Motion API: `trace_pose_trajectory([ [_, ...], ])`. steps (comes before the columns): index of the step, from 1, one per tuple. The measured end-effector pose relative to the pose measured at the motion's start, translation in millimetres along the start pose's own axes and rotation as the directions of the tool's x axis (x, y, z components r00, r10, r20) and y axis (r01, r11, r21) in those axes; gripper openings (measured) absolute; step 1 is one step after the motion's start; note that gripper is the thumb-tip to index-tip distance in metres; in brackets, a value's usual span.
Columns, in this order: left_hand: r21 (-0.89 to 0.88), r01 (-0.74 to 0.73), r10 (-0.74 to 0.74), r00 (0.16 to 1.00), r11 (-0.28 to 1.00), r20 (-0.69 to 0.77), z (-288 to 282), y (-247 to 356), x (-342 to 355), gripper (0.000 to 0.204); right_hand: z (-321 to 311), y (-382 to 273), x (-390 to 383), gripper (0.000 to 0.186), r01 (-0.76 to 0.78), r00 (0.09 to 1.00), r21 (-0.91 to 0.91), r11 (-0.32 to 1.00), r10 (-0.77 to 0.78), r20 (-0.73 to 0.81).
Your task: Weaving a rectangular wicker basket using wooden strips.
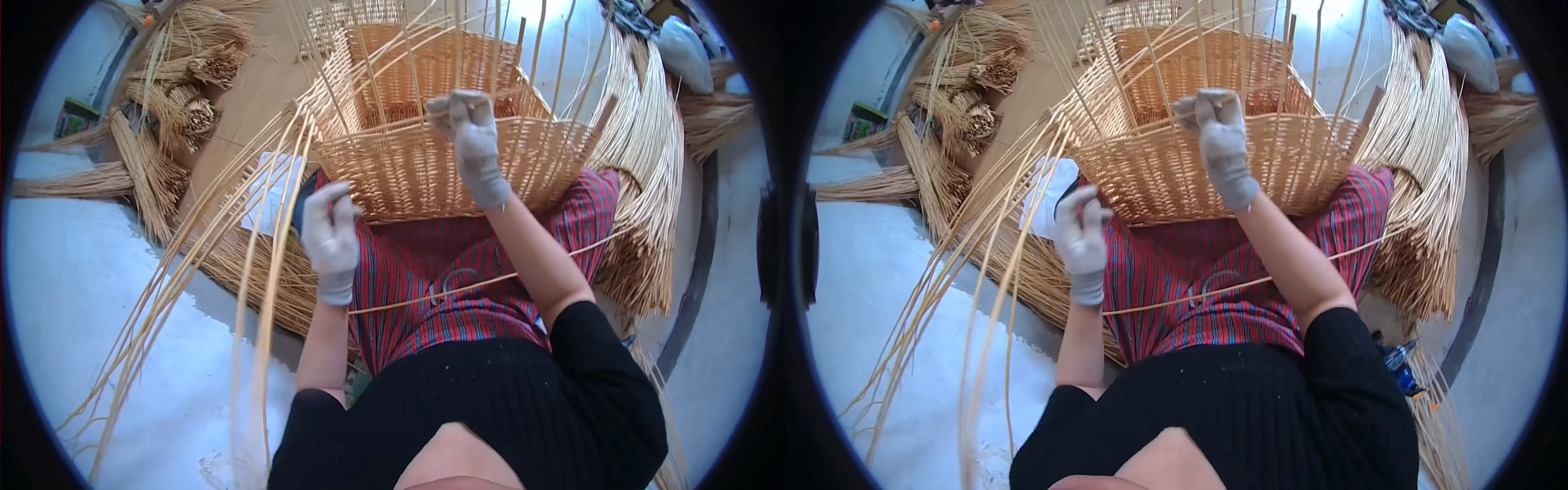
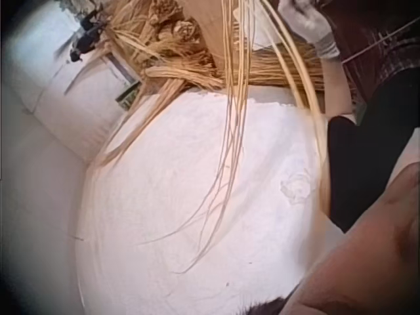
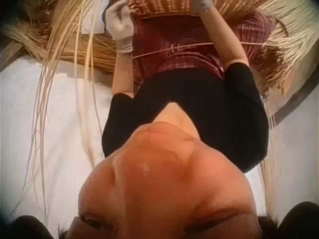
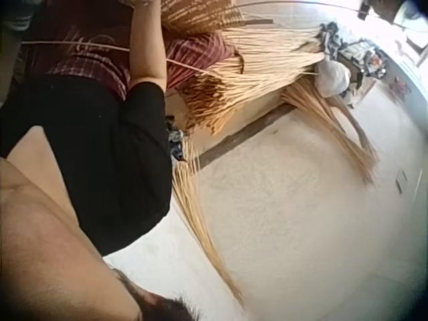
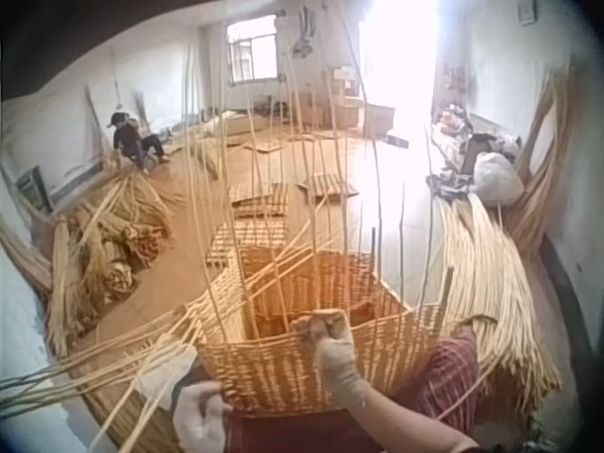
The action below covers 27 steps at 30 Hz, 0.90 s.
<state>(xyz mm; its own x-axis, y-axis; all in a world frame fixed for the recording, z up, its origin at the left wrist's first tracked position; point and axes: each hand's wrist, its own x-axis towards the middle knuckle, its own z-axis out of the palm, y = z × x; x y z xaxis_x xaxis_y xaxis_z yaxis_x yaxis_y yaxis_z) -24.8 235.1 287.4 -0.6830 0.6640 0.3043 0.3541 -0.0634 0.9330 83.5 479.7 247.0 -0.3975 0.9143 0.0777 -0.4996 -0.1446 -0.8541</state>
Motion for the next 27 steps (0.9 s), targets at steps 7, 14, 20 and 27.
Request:
trace_pose_trajectory([
  [7, 0.160, 0.481, -0.490, 0.711, 0.862, 0.505, 27.2, -52.5, 131.4, 0.036, 33.4, -23.4, 3.0, 0.019, 0.186, 0.982, -0.454, 0.871, -0.147, 0.121],
  [14, 0.261, 0.260, -0.337, 0.885, 0.930, 0.320, 47.0, -77.7, 130.3, 0.019, 137.0, -76.9, 64.2, 0.065, 0.530, 0.844, -0.768, 0.360, -0.310, 0.437],
  [20, 0.046, 0.512, -0.487, 0.781, 0.858, 0.391, 45.5, -38.7, 120.7, 0.035, -33.7, -19.5, -34.9, 0.024, 0.121, 0.989, -0.137, 0.983, -0.131, -0.070],
  [27, 0.364, -0.081, -0.021, 0.963, 0.928, 0.269, 106.3, -15.6, 94.4, 0.043, -43.1, -21.4, -24.5, 0.021, 0.025, 0.978, -0.535, 0.845, -0.132, -0.163],
])
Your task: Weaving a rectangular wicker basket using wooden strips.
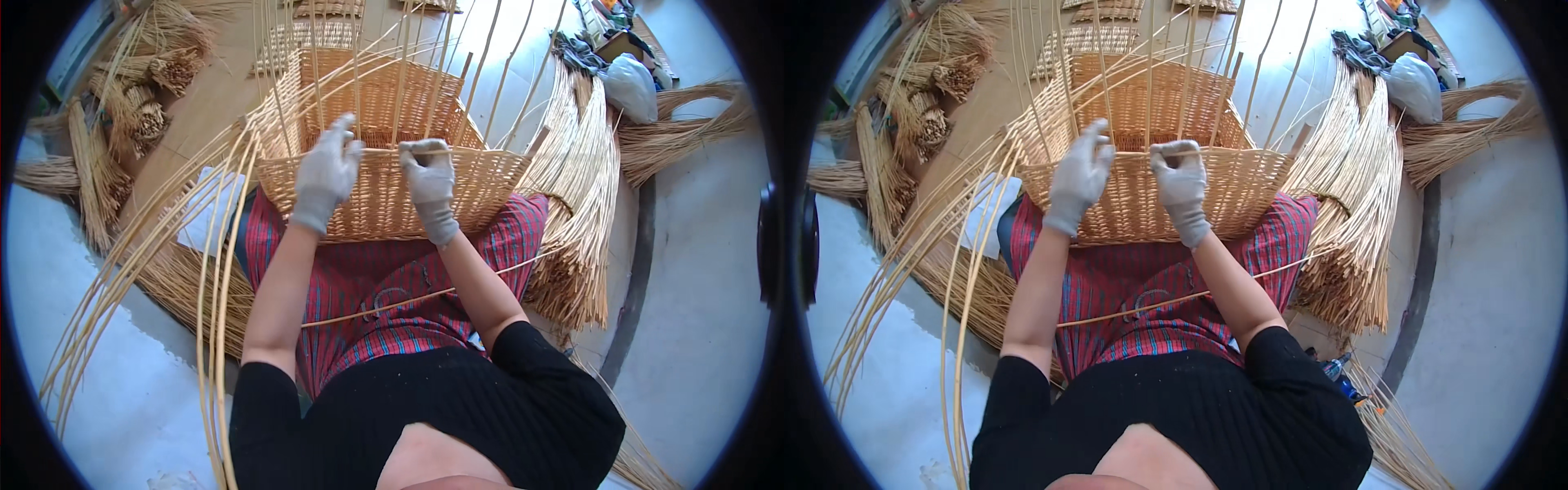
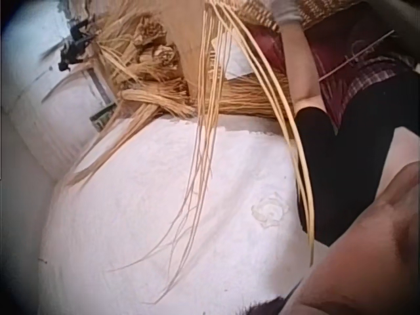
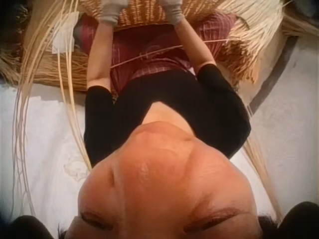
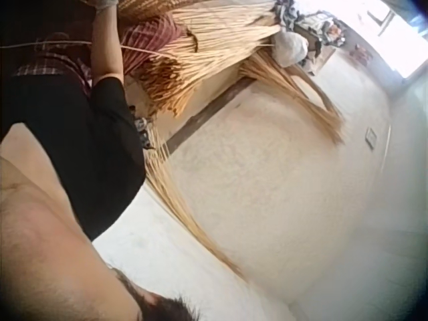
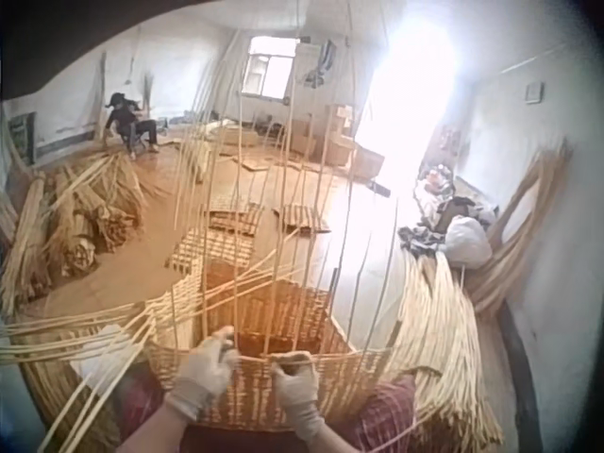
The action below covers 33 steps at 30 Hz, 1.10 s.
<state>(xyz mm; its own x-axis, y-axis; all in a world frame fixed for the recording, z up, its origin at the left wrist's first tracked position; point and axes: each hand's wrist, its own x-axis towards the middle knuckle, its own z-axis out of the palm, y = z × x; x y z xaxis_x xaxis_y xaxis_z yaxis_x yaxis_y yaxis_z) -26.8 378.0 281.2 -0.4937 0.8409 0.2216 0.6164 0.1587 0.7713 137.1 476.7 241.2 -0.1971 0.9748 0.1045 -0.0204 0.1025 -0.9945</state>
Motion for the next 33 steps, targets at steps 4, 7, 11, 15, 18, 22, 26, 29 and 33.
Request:
trace_pose_trajectory([
  [4, 0.051, 0.224, -0.228, 0.919, 0.973, 0.321, 16.6, 0.6, 24.5, 0.034, 9.7, -28.6, 7.1, 0.022, 0.137, 0.990, -0.350, 0.927, -0.137, 0.024],
  [7, 0.055, 0.200, -0.208, 0.945, 0.978, 0.253, 21.9, -5.6, 24.3, 0.033, 3.5, -50.3, 17.1, 0.026, 0.432, 0.901, -0.639, 0.637, -0.342, 0.267],
  [11, 0.079, 0.070, -0.081, 0.986, 0.994, 0.147, 28.7, -20.2, 17.5, 0.025, 17.8, -74.5, 27.2, 0.054, 0.746, 0.662, -0.302, 0.594, -0.607, 0.440],
  [15, 0.411, -0.221, 0.131, 0.963, 0.885, 0.236, 32.8, -33.6, 21.0, 0.021, 64.1, -67.8, 27.4, 0.027, 0.734, 0.612, -0.193, 0.651, -0.511, 0.604],
  [18, 0.422, -0.057, -0.081, 0.950, 0.905, 0.302, 36.5, -43.5, 20.9, 0.021, 81.6, -42.4, 27.8, 0.011, 0.668, 0.690, -0.180, 0.722, -0.510, 0.514],
  [22, 0.383, -0.132, 0.044, 0.972, 0.914, 0.232, 49.4, -66.2, 25.3, 0.021, 93.1, -29.2, 31.2, 0.013, 0.442, 0.855, 0.055, 0.895, -0.440, 0.273],
  [26, -0.322, -0.133, 0.168, 0.982, 0.937, 0.082, 60.5, -86.1, 30.9, 0.036, 119.0, -61.9, 17.6, 0.011, 0.031, 0.852, 0.359, 0.933, -0.213, 0.478],
  [29, -0.412, 0.098, -0.051, 0.991, 0.906, 0.122, 56.3, -73.0, 26.0, 0.039, 106.8, -94.1, 5.5, 0.013, -0.090, 0.853, 0.490, 0.867, -0.187, 0.487],
  [33, 0.205, 0.077, -0.073, 0.997, 0.976, -0.025, 43.4, -22.3, 10.3, 0.037, 8.8, -100.0, -15.5, 0.016, 0.251, 0.930, 0.636, 0.729, -0.364, 0.050],
])
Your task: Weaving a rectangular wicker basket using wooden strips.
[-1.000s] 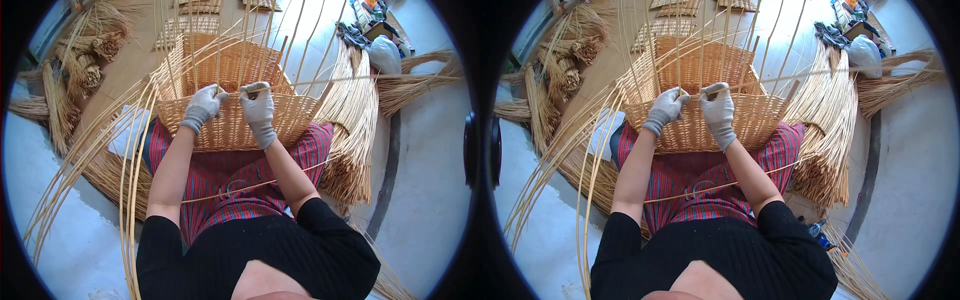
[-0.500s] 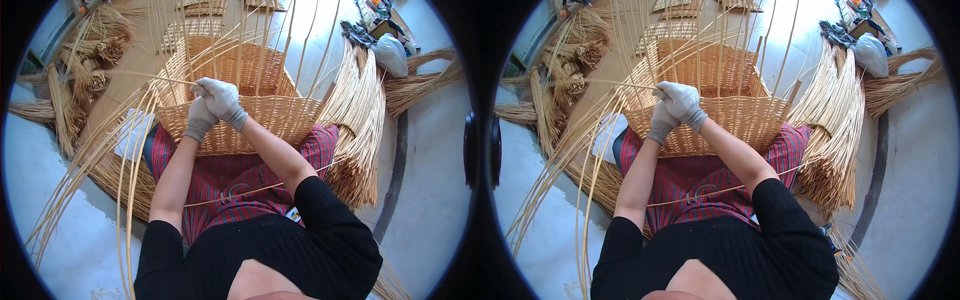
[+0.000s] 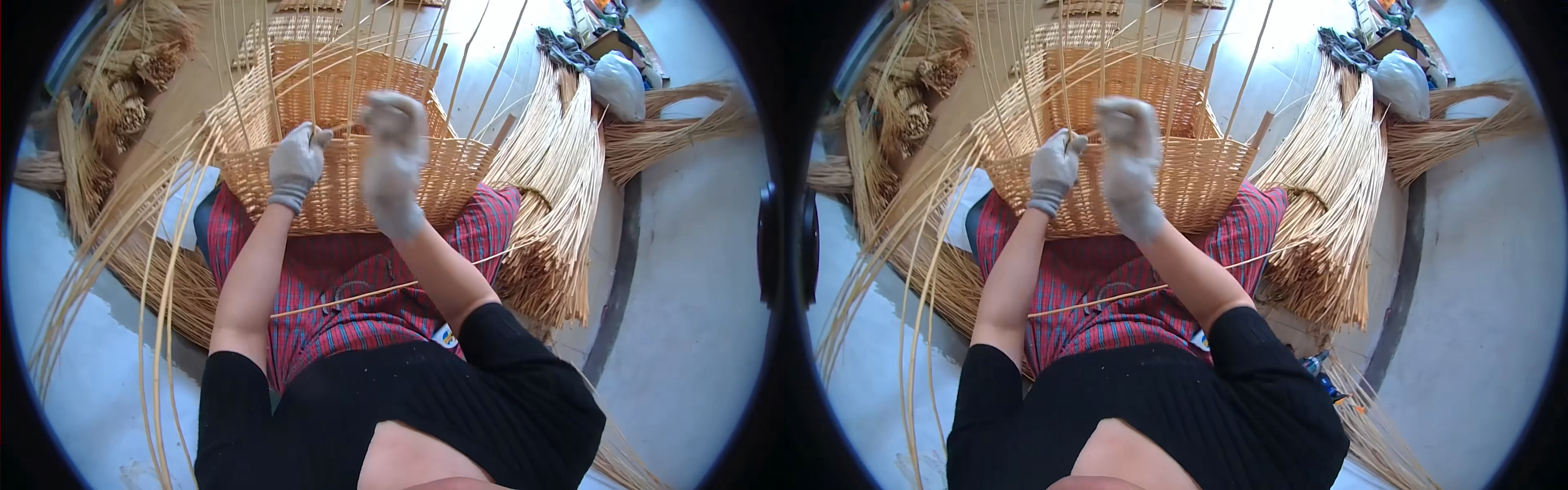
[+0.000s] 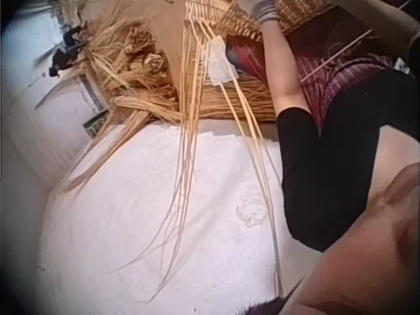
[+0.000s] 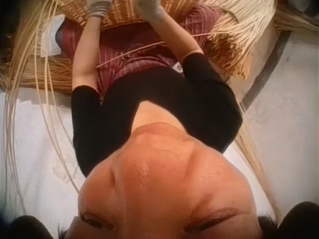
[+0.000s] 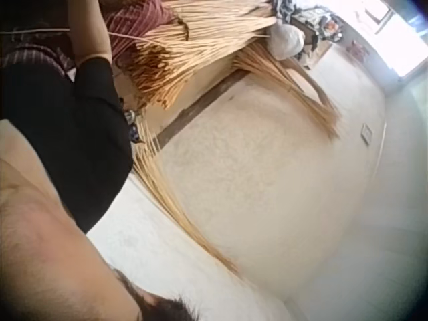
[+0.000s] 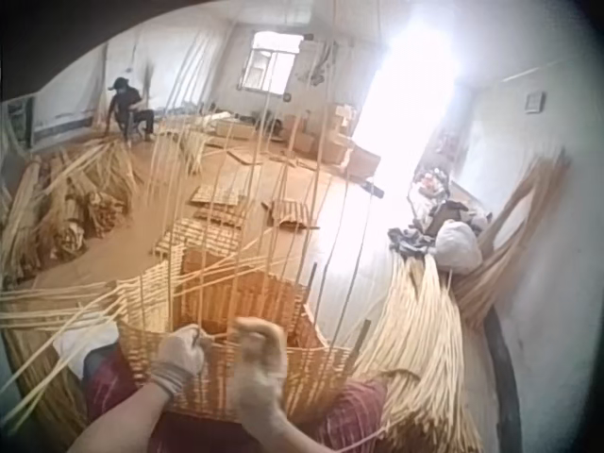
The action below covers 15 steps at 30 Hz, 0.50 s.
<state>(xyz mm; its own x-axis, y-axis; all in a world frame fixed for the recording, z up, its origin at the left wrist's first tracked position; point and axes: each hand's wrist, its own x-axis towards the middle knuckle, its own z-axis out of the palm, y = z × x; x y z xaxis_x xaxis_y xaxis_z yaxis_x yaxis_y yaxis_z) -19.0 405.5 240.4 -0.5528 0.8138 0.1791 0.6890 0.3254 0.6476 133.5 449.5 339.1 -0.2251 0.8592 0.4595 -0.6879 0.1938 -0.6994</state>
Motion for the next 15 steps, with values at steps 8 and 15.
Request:
trace_pose_trajectory([
  [8, -0.430, 0.340, -0.275, 0.939, 0.836, 0.208, -15.0, 27.1, 3.6, 0.041, -50.2, -28.2, -162.6, 0.032, -0.717, 0.513, 0.358, 0.598, 0.800, -0.310],
  [15, -0.520, 0.403, -0.163, 0.880, 0.753, 0.445, -34.3, 25.4, 6.0, 0.020, -30.6, -14.6, -175.0, 0.044, -0.741, 0.315, 0.601, 0.301, 0.945, -0.085],
])
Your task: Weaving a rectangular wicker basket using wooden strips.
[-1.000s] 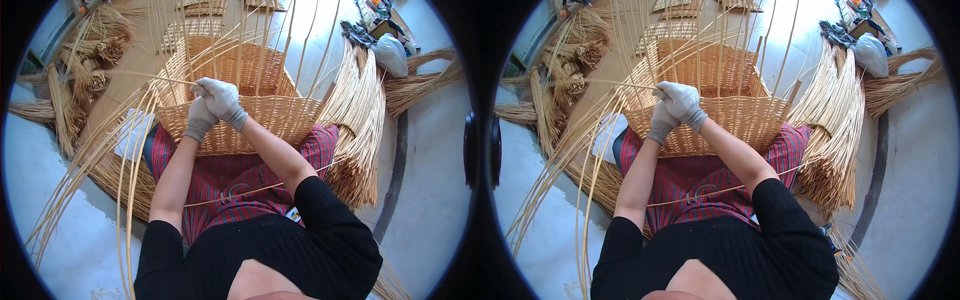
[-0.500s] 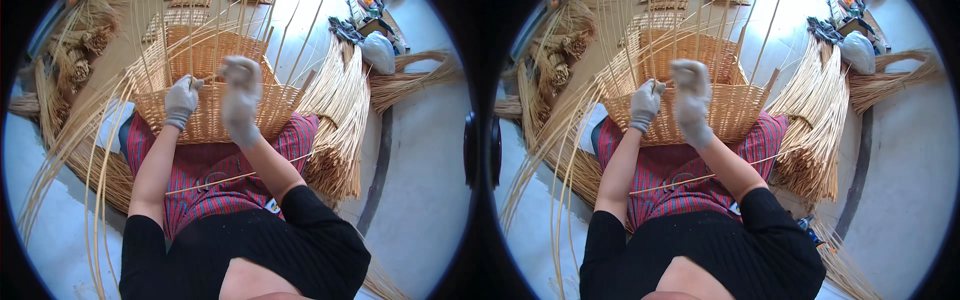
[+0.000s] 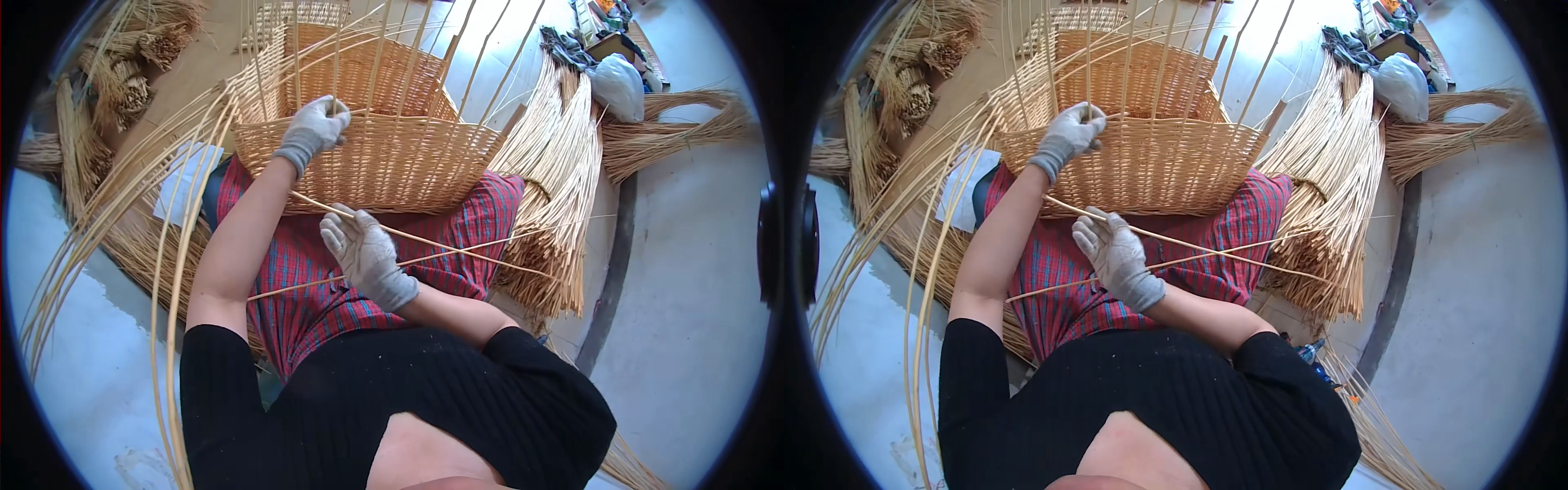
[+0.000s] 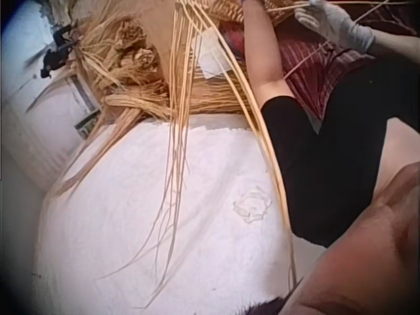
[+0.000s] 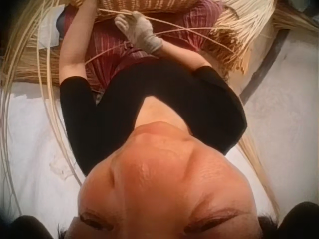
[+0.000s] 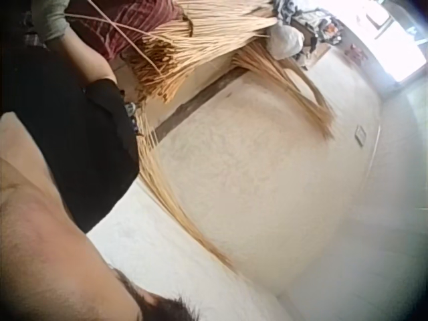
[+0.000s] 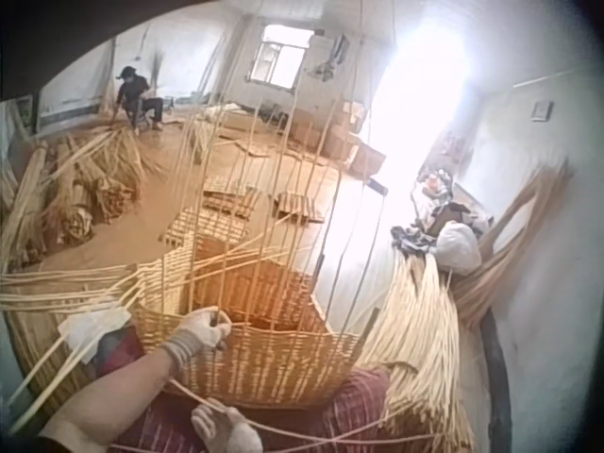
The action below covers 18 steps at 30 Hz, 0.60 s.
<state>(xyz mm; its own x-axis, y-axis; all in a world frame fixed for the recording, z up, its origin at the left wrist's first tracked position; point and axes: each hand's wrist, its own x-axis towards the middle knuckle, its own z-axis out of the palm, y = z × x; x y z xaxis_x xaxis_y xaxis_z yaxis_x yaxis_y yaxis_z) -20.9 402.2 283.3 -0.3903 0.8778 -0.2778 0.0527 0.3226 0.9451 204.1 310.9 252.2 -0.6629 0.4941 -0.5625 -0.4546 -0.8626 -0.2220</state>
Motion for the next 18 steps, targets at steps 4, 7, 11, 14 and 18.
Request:
trace_pose_trajectory([
  [4, -0.243, -0.230, 0.205, 0.971, 0.942, -0.125, -38.3, -36.5, -52.3, 0.036, 13.5, 1.7, -5.4, 0.046, 0.126, 0.968, -0.045, 0.991, -0.132, -0.213],
  [7, -0.326, -0.066, -0.061, 0.929, 0.943, -0.364, -107.7, -82.1, -84.2, 0.031, 35.1, 29.6, -15.9, 0.027, -0.044, 0.971, -0.368, 0.929, 0.127, 0.204],
  [11, -0.107, -0.439, 0.269, 0.706, 0.892, -0.655, -168.7, -105.0, -97.0, 0.024, 89.6, 70.2, -30.4, 0.034, -0.354, 0.616, -0.828, 0.435, 0.775, 0.144],
  [14, 0.010, -0.465, 0.352, 0.656, 0.885, -0.668, -158.0, -94.7, -128.2, 0.033, 141.7, 81.9, -17.1, 0.029, 0.705, 0.545, -0.663, 0.251, 0.408, 0.733],
  [18, 0.089, -0.506, 0.431, 0.614, 0.858, -0.662, -123.6, -67.3, -183.9, 0.032, 187.5, 100.1, 37.7, 0.036, 0.998, -0.049, 0.045, 0.051, 0.086, 0.995],
])
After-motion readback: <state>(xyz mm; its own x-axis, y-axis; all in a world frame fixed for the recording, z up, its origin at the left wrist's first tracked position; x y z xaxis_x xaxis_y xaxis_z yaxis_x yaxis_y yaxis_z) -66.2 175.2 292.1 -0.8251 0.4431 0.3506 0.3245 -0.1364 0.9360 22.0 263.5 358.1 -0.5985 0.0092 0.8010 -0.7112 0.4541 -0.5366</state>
